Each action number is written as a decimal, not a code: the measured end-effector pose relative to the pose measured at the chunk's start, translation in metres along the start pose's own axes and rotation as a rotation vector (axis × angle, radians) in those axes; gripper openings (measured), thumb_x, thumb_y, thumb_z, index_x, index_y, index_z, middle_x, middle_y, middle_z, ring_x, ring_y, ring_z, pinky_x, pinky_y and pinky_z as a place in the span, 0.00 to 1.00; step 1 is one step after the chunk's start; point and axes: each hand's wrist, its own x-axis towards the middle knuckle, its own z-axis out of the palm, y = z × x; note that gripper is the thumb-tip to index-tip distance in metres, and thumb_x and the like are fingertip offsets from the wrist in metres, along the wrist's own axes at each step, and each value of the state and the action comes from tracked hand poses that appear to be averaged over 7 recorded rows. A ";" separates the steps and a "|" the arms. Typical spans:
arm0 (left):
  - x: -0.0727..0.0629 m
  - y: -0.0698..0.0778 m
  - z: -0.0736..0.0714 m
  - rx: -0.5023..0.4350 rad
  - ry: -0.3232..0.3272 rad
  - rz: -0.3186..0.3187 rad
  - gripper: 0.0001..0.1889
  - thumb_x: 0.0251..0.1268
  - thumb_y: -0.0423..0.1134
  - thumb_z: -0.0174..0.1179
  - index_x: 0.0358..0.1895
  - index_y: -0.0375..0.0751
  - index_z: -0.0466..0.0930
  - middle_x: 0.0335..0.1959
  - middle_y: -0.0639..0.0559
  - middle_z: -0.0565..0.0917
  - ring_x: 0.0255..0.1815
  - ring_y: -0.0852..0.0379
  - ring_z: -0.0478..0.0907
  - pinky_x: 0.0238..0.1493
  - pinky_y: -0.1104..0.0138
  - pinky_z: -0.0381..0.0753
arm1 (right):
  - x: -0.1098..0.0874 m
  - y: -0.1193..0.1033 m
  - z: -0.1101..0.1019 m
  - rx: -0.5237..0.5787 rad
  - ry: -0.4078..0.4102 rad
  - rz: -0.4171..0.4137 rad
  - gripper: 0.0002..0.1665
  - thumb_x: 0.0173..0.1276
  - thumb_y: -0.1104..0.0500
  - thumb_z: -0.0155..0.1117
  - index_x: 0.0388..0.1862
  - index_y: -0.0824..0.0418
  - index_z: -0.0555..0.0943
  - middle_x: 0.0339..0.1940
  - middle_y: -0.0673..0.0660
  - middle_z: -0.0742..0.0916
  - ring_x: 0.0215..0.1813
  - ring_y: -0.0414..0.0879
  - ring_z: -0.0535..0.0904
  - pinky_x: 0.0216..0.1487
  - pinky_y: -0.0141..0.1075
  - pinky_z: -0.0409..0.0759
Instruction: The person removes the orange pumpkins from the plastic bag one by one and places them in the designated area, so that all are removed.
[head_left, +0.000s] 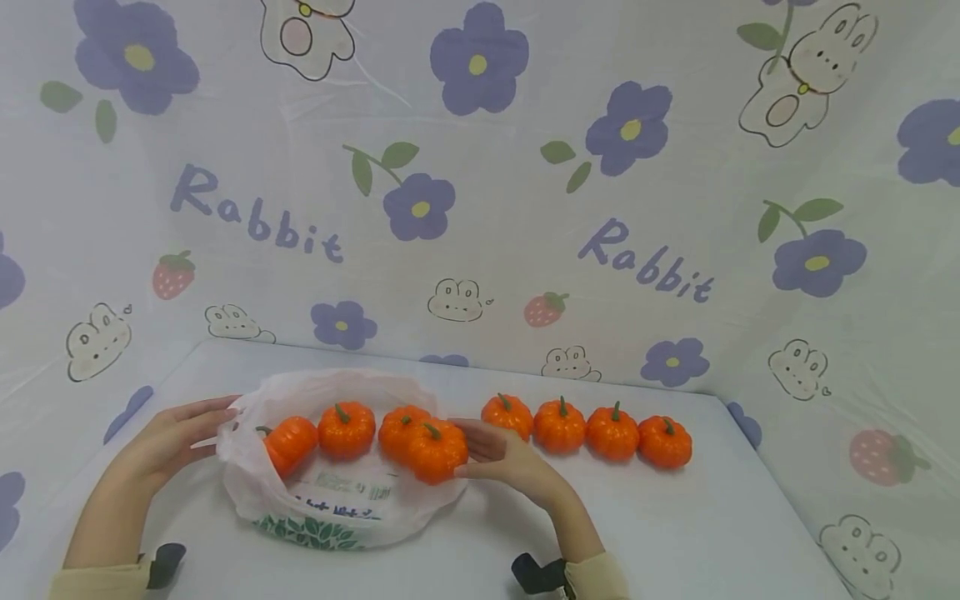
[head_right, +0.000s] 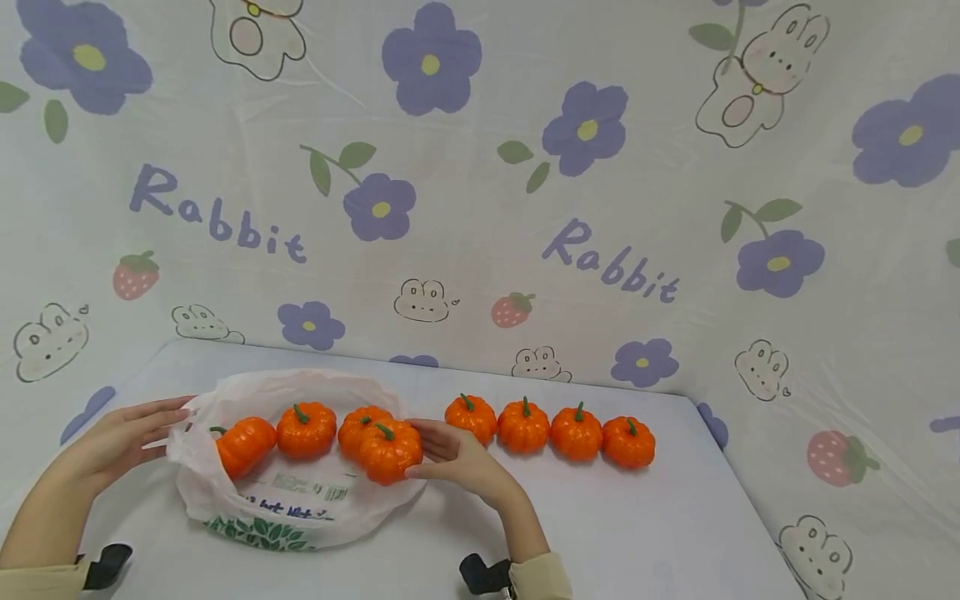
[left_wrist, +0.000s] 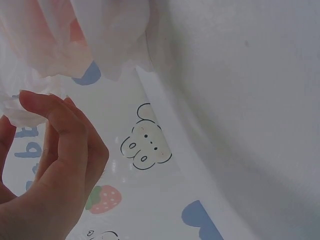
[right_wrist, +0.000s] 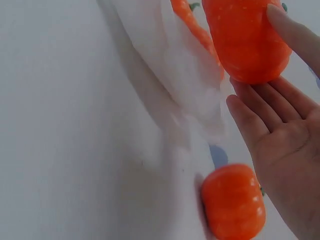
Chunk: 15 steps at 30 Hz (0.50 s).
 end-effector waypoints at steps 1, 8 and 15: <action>0.000 0.000 0.000 -0.001 0.002 0.001 0.40 0.68 0.59 0.55 0.75 0.39 0.57 0.77 0.38 0.58 0.52 0.73 0.71 0.64 0.54 0.78 | -0.002 0.002 -0.003 0.000 0.006 0.008 0.37 0.62 0.55 0.71 0.70 0.45 0.70 0.72 0.48 0.74 0.75 0.49 0.67 0.76 0.47 0.64; 0.000 0.000 -0.001 0.009 0.006 0.004 0.40 0.68 0.60 0.54 0.75 0.38 0.57 0.77 0.37 0.58 0.50 0.75 0.72 0.63 0.55 0.78 | -0.014 0.013 -0.019 -0.005 0.052 0.023 0.38 0.62 0.56 0.71 0.71 0.48 0.69 0.73 0.51 0.73 0.75 0.51 0.68 0.75 0.47 0.65; 0.000 0.000 0.001 0.016 0.005 -0.001 0.41 0.69 0.61 0.53 0.76 0.39 0.55 0.77 0.36 0.56 0.57 0.67 0.70 0.65 0.52 0.77 | -0.025 0.022 -0.030 -0.024 0.067 0.043 0.38 0.62 0.55 0.71 0.71 0.46 0.69 0.73 0.51 0.73 0.74 0.53 0.68 0.75 0.48 0.66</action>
